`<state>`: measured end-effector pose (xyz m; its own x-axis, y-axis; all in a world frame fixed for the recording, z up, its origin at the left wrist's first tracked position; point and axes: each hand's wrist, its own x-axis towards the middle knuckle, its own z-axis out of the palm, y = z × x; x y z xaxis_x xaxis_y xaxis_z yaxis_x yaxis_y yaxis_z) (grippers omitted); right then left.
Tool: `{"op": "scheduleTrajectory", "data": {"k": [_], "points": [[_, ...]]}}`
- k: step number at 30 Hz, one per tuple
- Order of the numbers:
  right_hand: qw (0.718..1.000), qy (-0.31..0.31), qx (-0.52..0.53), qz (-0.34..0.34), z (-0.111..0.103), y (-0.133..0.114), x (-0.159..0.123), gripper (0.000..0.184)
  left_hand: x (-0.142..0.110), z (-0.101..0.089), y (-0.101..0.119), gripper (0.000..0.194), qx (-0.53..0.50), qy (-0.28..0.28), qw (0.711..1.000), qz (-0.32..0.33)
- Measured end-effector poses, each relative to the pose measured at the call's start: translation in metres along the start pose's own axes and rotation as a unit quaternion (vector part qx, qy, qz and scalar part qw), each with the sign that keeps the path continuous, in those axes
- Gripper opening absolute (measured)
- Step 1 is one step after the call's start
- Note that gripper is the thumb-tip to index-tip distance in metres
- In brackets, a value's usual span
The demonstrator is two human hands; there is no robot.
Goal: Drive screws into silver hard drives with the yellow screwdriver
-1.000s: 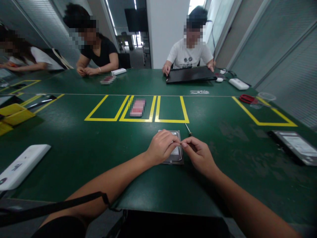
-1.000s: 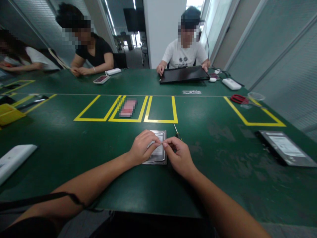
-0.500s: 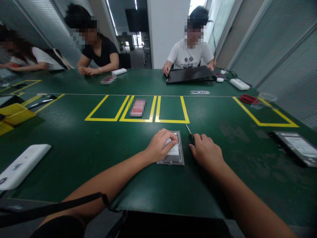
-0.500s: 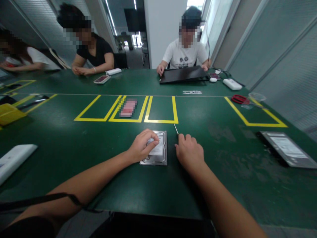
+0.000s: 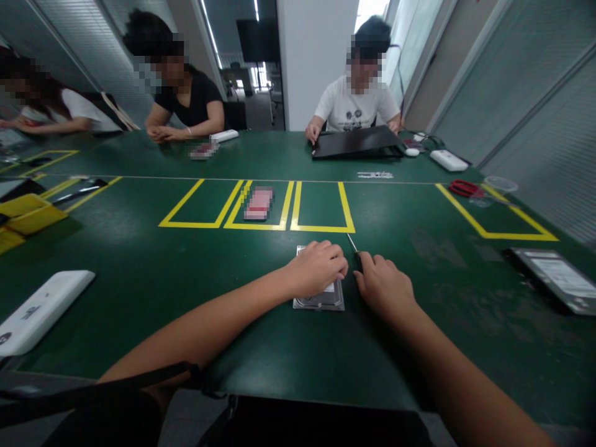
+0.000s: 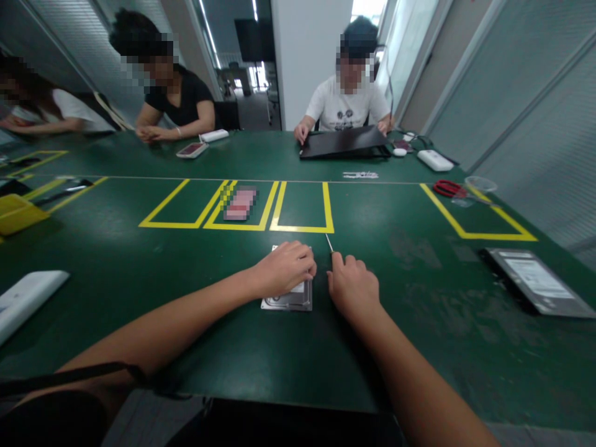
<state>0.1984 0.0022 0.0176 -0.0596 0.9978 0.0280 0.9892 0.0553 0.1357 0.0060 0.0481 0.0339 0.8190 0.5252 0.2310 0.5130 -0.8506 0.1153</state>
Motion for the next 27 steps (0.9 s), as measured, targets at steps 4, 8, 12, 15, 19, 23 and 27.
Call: {"op": "scheduleTrajectory", "data": {"k": [4,8,12,15,19,23,27], "points": [[1.0,0.005,-0.001,-0.005,0.003,0.001,0.001,0.035,0.006,0.001,-0.002,0.01,0.029,-0.028,0.999,0.008],[1.0,0.002,0.002,-0.004,0.002,0.001,0.001,0.035,0.011,-0.002,-0.004,0.012,0.008,-0.054,0.998,0.001],[1.0,0.004,-0.001,-0.003,0.0,0.0,0.0,0.036,0.016,-0.005,-0.006,0.014,-0.02,-0.085,0.996,-0.016],[1.0,-0.002,-0.004,-0.002,-0.001,-0.001,-0.001,0.035,0.019,-0.008,-0.007,0.016,-0.025,-0.098,0.995,-0.02],[1.0,-0.007,-0.003,0.0,0.001,0.0,0.0,0.035,0.023,-0.01,-0.006,0.019,-0.013,-0.106,0.994,-0.017],[1.0,0.0,-0.006,-0.002,0.002,0.0,0.001,0.036,0.026,-0.012,-0.004,0.02,-0.003,-0.112,0.994,-0.019],[1.0,-0.002,-0.003,0.001,-0.001,0.0,0.0,0.036,0.028,-0.013,-0.003,0.018,-0.003,-0.114,0.993,-0.034]]}}
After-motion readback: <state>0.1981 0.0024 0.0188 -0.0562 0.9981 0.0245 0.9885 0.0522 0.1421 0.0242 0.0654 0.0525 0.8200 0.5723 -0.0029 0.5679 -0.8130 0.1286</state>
